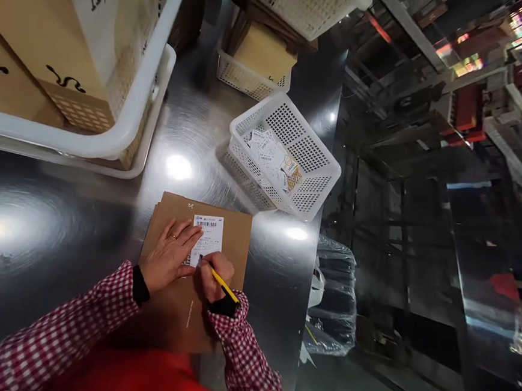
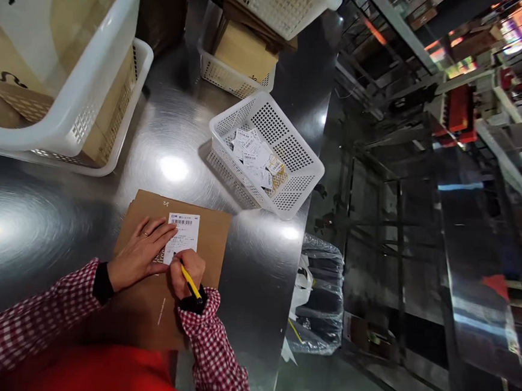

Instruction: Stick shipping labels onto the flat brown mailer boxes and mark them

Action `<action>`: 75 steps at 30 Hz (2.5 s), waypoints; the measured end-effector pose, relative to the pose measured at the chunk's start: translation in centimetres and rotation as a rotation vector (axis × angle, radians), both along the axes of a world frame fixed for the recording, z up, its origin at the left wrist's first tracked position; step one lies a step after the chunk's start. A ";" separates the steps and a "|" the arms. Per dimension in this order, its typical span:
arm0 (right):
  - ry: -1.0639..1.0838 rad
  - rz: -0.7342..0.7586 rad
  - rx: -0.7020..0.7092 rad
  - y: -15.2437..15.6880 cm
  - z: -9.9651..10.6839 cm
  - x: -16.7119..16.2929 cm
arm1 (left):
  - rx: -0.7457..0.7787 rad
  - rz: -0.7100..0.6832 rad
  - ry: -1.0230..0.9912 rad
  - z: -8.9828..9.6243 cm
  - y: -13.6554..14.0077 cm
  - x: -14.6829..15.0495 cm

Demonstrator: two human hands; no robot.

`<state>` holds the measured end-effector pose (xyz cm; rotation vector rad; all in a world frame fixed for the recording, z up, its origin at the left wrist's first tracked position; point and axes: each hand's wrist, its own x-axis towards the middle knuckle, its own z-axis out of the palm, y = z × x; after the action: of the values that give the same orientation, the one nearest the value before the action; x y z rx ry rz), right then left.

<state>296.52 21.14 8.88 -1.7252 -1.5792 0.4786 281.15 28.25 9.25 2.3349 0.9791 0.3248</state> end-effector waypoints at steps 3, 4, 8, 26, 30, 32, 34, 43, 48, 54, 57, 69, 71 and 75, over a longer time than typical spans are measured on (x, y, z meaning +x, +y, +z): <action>0.020 -0.012 0.023 0.1 0.0 0.0 | -0.002 0.004 0.004 0.1 0.0 0.0; 0.023 -0.011 0.023 0.1 0.0 0.0 | -0.002 0.005 0.004 0.1 0.0 0.0; 0.034 0.026 0.010 0.1 0.0 0.0 | -0.002 0.007 -0.001 0.1 -0.1 0.0; 0.036 -0.464 0.034 0.1 -1.0 1.6 | 0.017 -0.034 -0.001 -0.7 0.1 -0.4; -0.119 -0.274 -0.212 1.3 0.1 1.9 | 0.063 -0.072 -0.004 -0.9 -0.8 -1.0; -0.169 -0.226 -0.248 1.4 0.3 1.2 | 0.096 -0.079 -0.020 -1.2 -1.7 -1.3; -0.144 -0.241 -0.220 1.4 0.0 0.3 | 0.125 -0.070 -0.068 -1.8 -2.6 -1.6; 0.557 -0.301 -0.129 0.7 2.0 -0.6 | 0.218 0.145 -0.406 -2.0 -5.2 -2.8; 0.837 -0.230 0.017 -1.2 5.2 -1.0 | 0.077 0.353 -0.570 1.3 -6.5 -3.2; 0.855 -0.254 0.105 -2.1 7.7 -1.1 | -0.537 0.468 -0.695 6.2 -6.4 -3.5; 0.873 -0.254 0.130 -2.3 9.1 -1.3 | -0.636 0.414 -0.749 8.0 -6.7 -4.3; 0.906 0.100 -0.013 -6.7 10.0 -4.7 | -0.994 0.632 -1.067 10.6 -7.8 -8.9; 0.888 0.135 -0.045 -7.5 9.2 -5.8 | -1.255 0.528 -1.083 11.1 -9.0 -9.0; 0.864 0.201 -0.129 -8.7 7.6 -7.3 | -1.182 0.580 -1.152 11.5 -10.2 -9.0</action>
<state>289.23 12.45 16.52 -1.1721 -1.0846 1.2490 272.18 18.01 20.77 0.5500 0.8048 0.8684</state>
